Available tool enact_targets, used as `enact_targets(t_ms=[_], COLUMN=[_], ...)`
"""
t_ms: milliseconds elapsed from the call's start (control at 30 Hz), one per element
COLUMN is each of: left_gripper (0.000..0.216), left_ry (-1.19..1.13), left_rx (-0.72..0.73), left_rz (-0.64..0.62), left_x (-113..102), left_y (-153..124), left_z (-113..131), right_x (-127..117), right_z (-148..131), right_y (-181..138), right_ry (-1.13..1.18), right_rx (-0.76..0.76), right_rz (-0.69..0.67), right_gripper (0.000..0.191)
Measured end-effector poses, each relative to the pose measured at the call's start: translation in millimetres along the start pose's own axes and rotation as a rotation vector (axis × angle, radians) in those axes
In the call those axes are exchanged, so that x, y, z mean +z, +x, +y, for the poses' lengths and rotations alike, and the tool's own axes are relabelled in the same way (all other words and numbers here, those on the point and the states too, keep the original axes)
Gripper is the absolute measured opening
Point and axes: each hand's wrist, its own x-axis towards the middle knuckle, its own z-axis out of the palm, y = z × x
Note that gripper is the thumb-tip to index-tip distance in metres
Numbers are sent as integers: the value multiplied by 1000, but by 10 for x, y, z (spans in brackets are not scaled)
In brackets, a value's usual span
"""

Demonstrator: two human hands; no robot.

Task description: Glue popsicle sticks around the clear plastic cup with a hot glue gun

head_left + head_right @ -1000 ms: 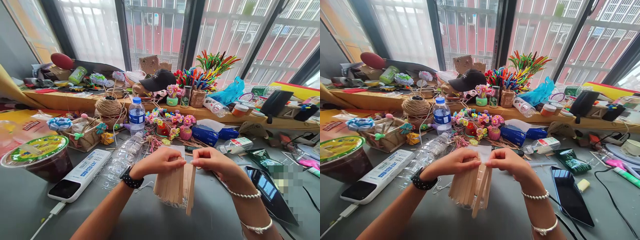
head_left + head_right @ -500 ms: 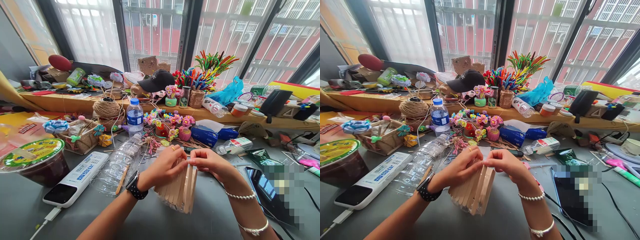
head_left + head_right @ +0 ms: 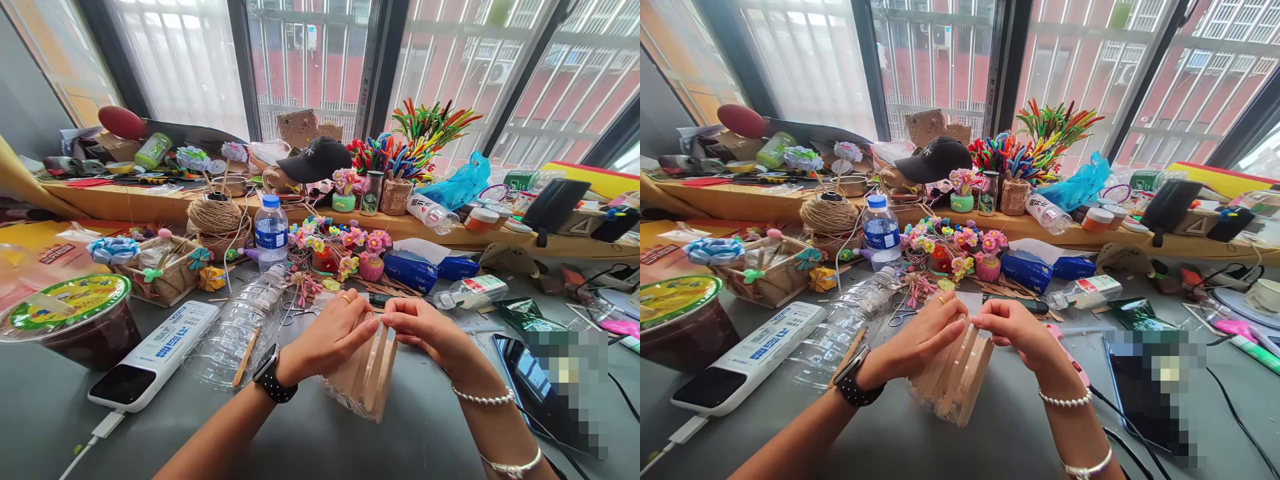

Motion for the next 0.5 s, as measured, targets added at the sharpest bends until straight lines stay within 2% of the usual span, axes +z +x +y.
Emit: enact_targets(t_ms=[500], left_gripper=[37], left_ry=[6], left_rx=[12], left_rz=[-27], left_x=[-17], left_y=[-28], left_z=[-11], right_x=[18], right_z=[19], right_y=[19], right_ry=[-6], right_rx=[26], right_rz=[18], right_gripper=[34])
